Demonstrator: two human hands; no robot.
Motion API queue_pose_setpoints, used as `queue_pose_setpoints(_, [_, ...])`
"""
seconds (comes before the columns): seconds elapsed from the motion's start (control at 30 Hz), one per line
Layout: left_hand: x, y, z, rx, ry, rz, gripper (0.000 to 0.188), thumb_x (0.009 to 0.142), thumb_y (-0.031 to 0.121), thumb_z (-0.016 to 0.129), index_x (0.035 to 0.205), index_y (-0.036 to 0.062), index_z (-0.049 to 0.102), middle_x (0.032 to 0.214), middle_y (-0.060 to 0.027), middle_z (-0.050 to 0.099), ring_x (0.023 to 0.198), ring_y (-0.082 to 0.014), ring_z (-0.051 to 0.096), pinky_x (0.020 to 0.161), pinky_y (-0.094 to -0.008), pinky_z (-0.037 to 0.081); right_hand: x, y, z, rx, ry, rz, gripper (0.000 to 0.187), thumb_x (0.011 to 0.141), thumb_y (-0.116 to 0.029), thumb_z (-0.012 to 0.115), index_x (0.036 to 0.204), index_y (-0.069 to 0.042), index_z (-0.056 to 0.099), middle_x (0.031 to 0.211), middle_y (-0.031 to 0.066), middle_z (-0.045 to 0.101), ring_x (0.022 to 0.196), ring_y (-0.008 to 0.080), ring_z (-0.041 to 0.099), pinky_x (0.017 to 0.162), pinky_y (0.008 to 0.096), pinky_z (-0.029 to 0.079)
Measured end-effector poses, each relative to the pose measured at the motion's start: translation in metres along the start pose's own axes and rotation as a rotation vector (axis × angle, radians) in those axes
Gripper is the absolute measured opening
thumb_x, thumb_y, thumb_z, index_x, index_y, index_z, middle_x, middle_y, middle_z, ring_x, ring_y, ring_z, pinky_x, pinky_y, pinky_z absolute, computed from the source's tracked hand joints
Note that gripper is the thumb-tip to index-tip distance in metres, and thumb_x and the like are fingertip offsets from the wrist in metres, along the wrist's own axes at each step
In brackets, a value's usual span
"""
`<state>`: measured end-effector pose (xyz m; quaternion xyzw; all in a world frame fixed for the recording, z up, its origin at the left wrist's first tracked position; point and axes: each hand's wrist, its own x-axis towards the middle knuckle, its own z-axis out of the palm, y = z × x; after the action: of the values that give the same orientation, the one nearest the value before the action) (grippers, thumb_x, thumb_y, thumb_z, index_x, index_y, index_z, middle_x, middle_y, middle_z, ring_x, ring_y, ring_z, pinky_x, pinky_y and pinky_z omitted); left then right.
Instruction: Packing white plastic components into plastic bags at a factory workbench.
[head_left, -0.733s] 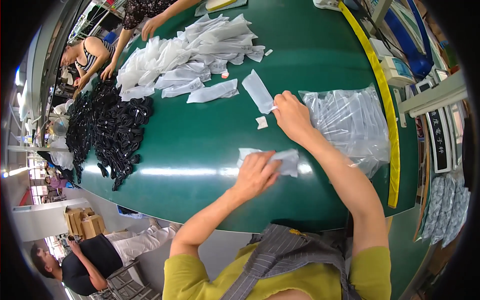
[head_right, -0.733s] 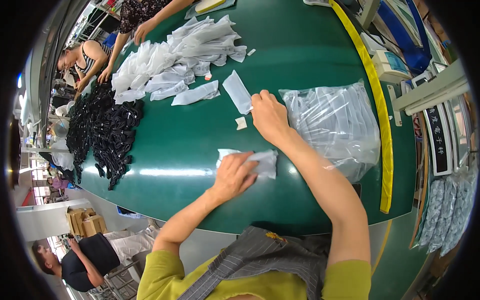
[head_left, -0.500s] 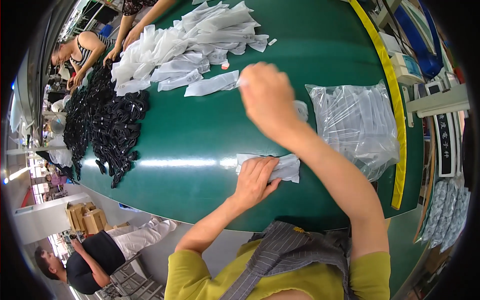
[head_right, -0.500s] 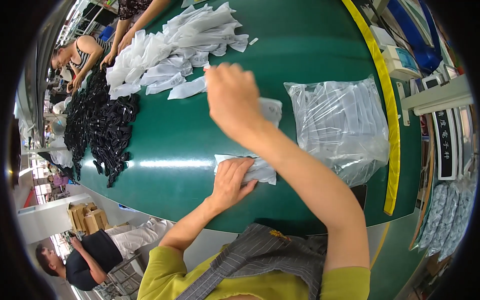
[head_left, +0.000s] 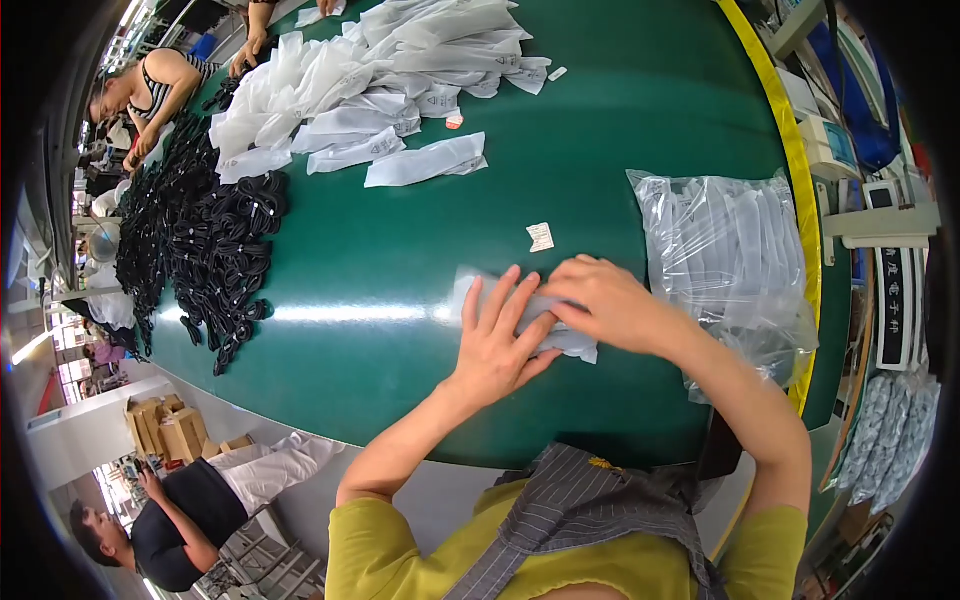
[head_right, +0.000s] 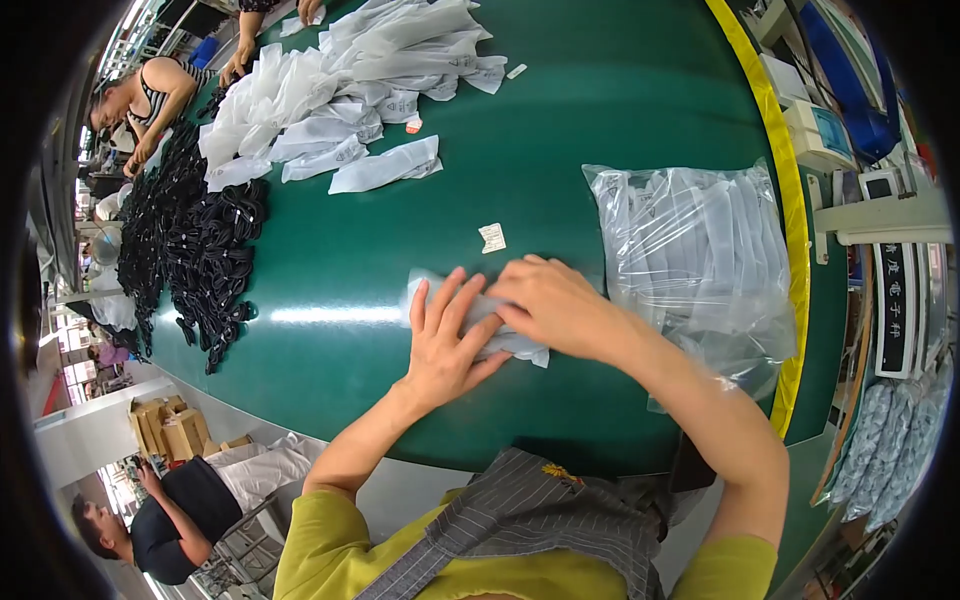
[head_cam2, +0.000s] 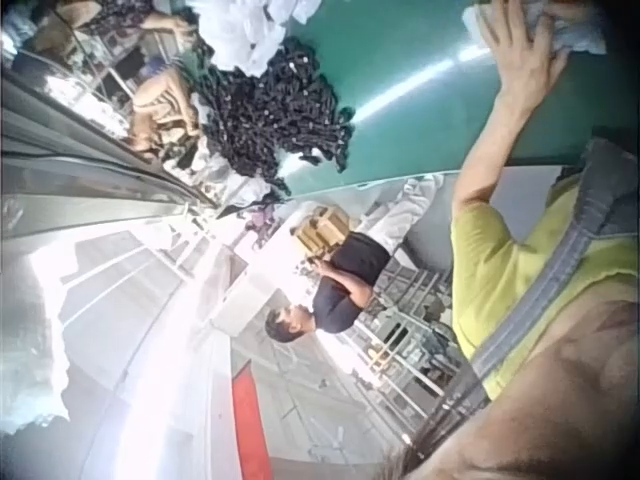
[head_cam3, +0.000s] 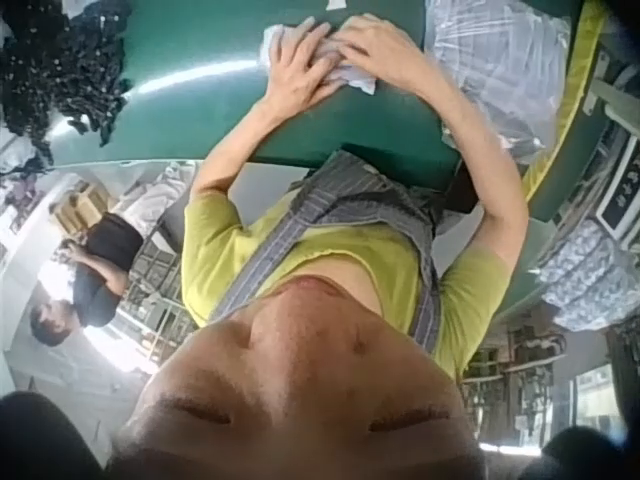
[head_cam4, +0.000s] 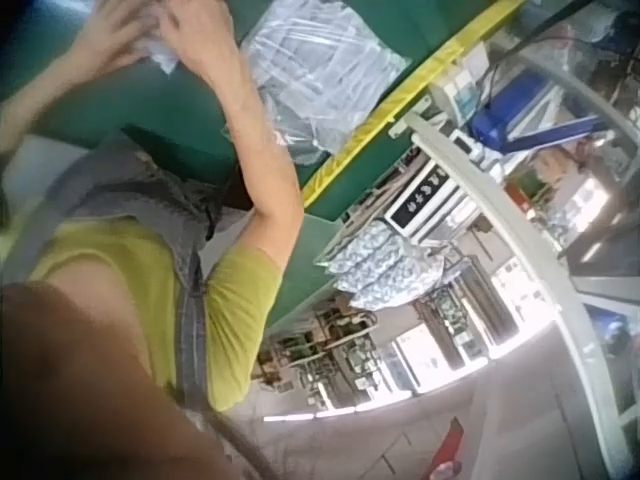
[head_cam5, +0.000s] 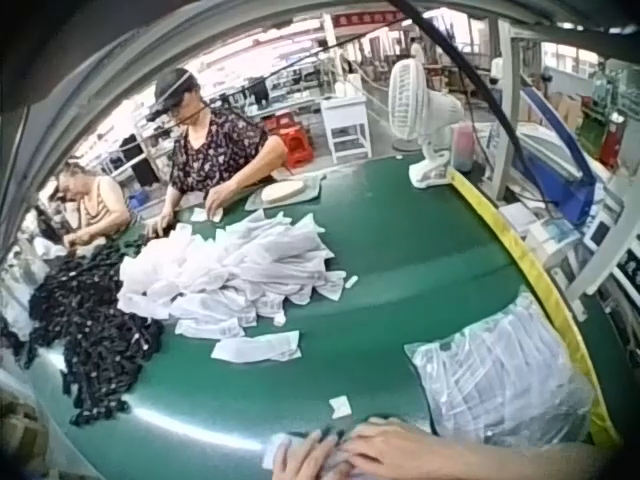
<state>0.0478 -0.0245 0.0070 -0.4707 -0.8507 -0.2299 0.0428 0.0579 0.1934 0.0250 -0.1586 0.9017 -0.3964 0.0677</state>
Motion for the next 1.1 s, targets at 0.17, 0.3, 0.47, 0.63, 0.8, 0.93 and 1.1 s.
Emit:
queue_pose_setpoints(0.17, [0.000, -0.009, 0.014, -0.223, 0.044, -0.087, 0.053, 0.075, 0.027, 0.078, 0.119, 0.0074, 0.059, 0.127, -0.0154, 0.054, 0.119, -0.0352, 0.050, 0.107, -0.0538, 0.033, -0.023, -0.032, 0.000, -0.225, 0.152, -0.235, 0.050, 0.085, -0.015, 0.068, 0.128, 0.005, 0.053, 0.119, 0.0162, 0.056, 0.112, 0.0318, 0.051, 0.091, 0.0442, 0.043])
queue_pose_setpoints(0.3, [0.036, -0.033, -0.018, -0.371, -0.058, -0.035, 0.051, 0.076, 0.022, 0.076, 0.121, 0.0046, 0.056, 0.126, -0.0154, 0.055, 0.122, -0.0355, 0.050, 0.104, -0.0500, 0.036, -0.024, -0.005, 0.017, -0.348, 0.141, -0.117, 0.065, 0.074, 0.000, 0.065, 0.135, 0.008, 0.044, 0.116, 0.0156, 0.053, 0.106, 0.0311, 0.051, 0.092, 0.0416, 0.041])
queue_pose_setpoints(0.47, [0.085, -0.157, -0.045, 0.403, 0.156, -0.072, 0.044, 0.078, 0.005, 0.068, 0.121, 0.0055, 0.058, 0.118, -0.0154, 0.058, 0.113, -0.0344, 0.053, 0.099, -0.0484, 0.040, -0.018, -0.019, 0.036, -0.226, 0.164, -0.185, 0.048, 0.067, 0.008, 0.060, 0.115, 0.004, 0.053, 0.112, 0.0139, 0.051, 0.107, 0.0313, 0.048, 0.096, 0.0432, 0.037])
queue_pose_setpoints(0.63, [0.088, -0.133, -0.026, 0.099, -0.068, 0.001, 0.040, 0.076, 0.001, 0.067, 0.116, 0.0035, 0.062, 0.101, -0.0145, 0.061, 0.098, -0.0348, 0.058, 0.084, -0.0421, 0.051, -0.005, -0.018, 0.033, -0.332, 0.219, -0.142, 0.046, 0.068, 0.006, 0.063, 0.113, 0.003, 0.055, 0.123, 0.0187, 0.049, 0.119, 0.0343, 0.045, 0.104, 0.0488, 0.034])
queue_pose_setpoints(0.8, [0.058, -0.055, -0.041, -0.362, -0.450, -0.132, 0.039, 0.078, 0.002, 0.069, 0.117, 0.0054, 0.064, 0.114, -0.0130, 0.057, 0.108, -0.0320, 0.058, 0.090, -0.0404, 0.051, -0.009, -0.025, 0.027, -0.442, 0.138, -0.214, 0.039, 0.068, 0.003, 0.066, 0.106, 0.003, 0.059, 0.142, 0.0263, 0.040, 0.134, 0.0384, 0.037, 0.113, 0.0548, 0.029])
queue_pose_setpoints(0.93, [0.060, -0.140, -0.059, -0.101, -0.051, -0.027, 0.039, 0.081, 0.004, 0.068, 0.120, 0.0049, 0.062, 0.123, -0.0141, 0.058, 0.115, -0.0347, 0.055, 0.097, -0.0440, 0.045, -0.007, -0.014, 0.027, -0.325, 0.070, -0.231, 0.044, 0.066, 0.005, 0.064, 0.109, 0.003, 0.056, 0.125, 0.0251, 0.047, 0.120, 0.0397, 0.045, 0.106, 0.0520, 0.034])
queue_pose_setpoints(1.1, [0.070, -0.235, -0.076, 0.486, 0.072, -0.193, 0.040, 0.081, 0.007, 0.067, 0.120, 0.0030, 0.058, 0.115, -0.0148, 0.061, 0.108, -0.0353, 0.056, 0.091, -0.0452, 0.045, -0.006, -0.016, 0.036, -0.339, 0.164, -0.267, 0.044, 0.066, 0.006, 0.063, 0.109, 0.002, 0.055, 0.121, 0.0229, 0.048, 0.116, 0.0376, 0.046, 0.101, 0.0484, 0.036])
